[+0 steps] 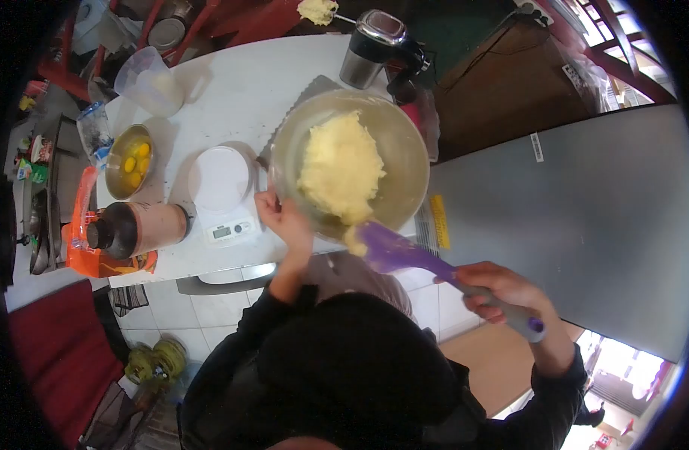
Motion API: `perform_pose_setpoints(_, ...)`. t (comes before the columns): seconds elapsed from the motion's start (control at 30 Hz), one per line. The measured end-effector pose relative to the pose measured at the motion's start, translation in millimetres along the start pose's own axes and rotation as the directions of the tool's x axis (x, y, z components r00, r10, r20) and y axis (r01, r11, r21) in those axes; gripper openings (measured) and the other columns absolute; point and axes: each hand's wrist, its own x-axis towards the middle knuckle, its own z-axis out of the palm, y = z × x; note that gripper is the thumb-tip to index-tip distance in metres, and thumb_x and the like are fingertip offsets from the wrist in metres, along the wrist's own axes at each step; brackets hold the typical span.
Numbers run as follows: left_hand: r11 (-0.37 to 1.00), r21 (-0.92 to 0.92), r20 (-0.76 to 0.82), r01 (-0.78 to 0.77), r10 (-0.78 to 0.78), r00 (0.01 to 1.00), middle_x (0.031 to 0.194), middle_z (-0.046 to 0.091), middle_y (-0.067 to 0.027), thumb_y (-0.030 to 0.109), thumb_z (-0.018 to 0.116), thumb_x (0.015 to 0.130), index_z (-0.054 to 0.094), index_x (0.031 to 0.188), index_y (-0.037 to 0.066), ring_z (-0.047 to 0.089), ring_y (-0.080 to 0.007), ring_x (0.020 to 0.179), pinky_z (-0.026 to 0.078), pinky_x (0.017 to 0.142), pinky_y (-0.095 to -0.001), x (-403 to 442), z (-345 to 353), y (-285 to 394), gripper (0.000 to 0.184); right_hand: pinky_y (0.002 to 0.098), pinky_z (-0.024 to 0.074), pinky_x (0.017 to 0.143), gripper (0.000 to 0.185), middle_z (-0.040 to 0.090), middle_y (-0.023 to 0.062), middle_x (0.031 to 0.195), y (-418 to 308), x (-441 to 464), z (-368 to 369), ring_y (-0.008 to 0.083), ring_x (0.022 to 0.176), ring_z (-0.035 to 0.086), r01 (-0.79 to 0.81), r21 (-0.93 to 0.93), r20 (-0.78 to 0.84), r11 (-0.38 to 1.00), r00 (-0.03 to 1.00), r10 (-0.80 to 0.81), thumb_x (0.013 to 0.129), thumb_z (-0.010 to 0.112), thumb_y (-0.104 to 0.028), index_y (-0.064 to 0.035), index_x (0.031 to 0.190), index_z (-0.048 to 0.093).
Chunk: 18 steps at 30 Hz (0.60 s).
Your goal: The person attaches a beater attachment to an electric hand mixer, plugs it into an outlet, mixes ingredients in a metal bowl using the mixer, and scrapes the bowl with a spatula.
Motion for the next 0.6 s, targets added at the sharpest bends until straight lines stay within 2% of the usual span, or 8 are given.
perform_pose_setpoints(0.07,1.0,0.008,-0.033,0.014,-0.014,0.999,0.111,0.047,-0.0227,-0.015,0.035,0.069,0.024,0.071,0.006,0.042,-0.0145,0.104,0.028,0.086,-0.0226,5,-1,0,0.024,0.0184,0.0333,0.033,0.035,0.041,-0.0009,0.053,-12,-15,0,0.006,0.034,0.035,0.067,-0.102,-0.078,0.993,0.994,-0.075,0.09,0.04,-0.025,-0.0033,0.117,0.044)
perform_pose_setpoints(0.17,0.999,0.035,-0.046,-0.008,0.01,0.999,0.092,0.049,-0.0117,-0.014,0.039,0.07,0.026,0.071,0.007,0.044,-0.0118,0.096,0.03,0.082,-0.0212,6,1,0,0.024,0.0184,0.0324,0.033,0.035,0.042,-0.0003,0.054,-28,-8,5,0.006,0.035,0.039,0.399,-0.302,-0.133,0.866,0.882,-0.452,0.09,0.042,-0.023,-0.004,0.119,0.043)
perform_pose_setpoints(0.23,1.0,0.027,-0.068,-0.017,0.019,0.998,0.082,0.044,-0.006,-0.013,0.042,0.071,0.027,0.071,0.007,0.044,-0.011,0.091,0.031,0.08,-0.0209,6,4,0,0.025,0.0253,0.0382,0.035,0.037,0.045,0.0063,0.053,-32,35,1,0.0165,0.037,0.047,0.423,-0.583,-0.197,0.694,0.755,-0.625,0.087,0.045,-0.019,-0.0061,0.122,0.039)
perform_pose_setpoints(0.27,0.999,0.023,-0.087,-0.034,0.036,0.996,0.081,0.043,-0.0054,-0.013,0.043,0.071,0.027,0.071,0.007,0.044,-0.0109,0.09,0.032,0.08,-0.021,7,5,-2,0.025,0.032,0.0415,0.042,0.04,0.049,0.0099,0.056,-23,85,-7,0.0232,0.044,0.051,0.408,-0.843,-0.088,0.352,0.539,-0.838,0.085,0.046,-0.015,-0.0093,0.124,0.038)
perform_pose_setpoints(0.3,0.999,0.023,-0.102,-0.042,0.044,0.994,0.079,0.042,-0.0048,-0.012,0.044,0.071,0.028,0.071,0.007,0.044,-0.0107,0.088,0.032,0.08,-0.0211,6,3,-5,0.025,0.0387,0.0449,0.048,0.045,0.052,0.0134,0.06,-13,121,-13,0.0298,0.052,0.055,0.263,-0.965,0.107,-0.022,0.315,-0.943,0.082,0.048,-0.012,-0.0126,0.126,0.037)
perform_pose_setpoints(0.43,0.998,0.06,-0.126,-0.01,0.017,0.992,0.077,0.041,-0.0037,-0.01,0.048,0.072,0.028,0.071,0.007,0.045,-0.0104,0.088,0.032,0.079,-0.0212,7,1,-9,0.026,0.0451,0.0456,0.059,0.055,0.056,0.0192,0.067,8,113,-12,0.0373,0.064,0.056,0.093,-0.992,0.119,-0.081,0.55,-0.826,0.079,0.049,-0.01,-0.0179,0.13,0.03)
perform_pose_setpoints(0.53,0.995,0.031,-0.098,-0.1,0.102,0.99,0.073,0.033,0.0022,-0.007,0.05,0.076,0.026,0.073,0.011,0.032,-0.0063,0.066,0.031,0.063,-0.0172,10,5,-9,0.03,0.0432,0.046,0.061,0.06,0.057,0.019,0.072,13,72,-18,0.0358,0.066,0.057,0.022,-0.999,0.046,-0.042,0.67,-0.741,0.078,0.051,-0.009,-0.0195,0.132,0.027)
perform_pose_setpoints(0.6,0.998,0.041,-0.089,-0.057,0.061,0.994,0.084,0.045,-0.0066,-0.008,0.049,0.073,0.028,0.073,0.009,0.041,-0.0087,0.082,0.032,0.075,-0.02,9,3,-8,0.027,0.042,0.0454,0.063,0.064,0.057,0.0182,0.076,18,59,-31,0.0349,0.068,0.057,0.0,-1.0,0.004,-0.006,0.721,-0.693,0.076,0.054,-0.009,-0.0203,0.133,0.026)
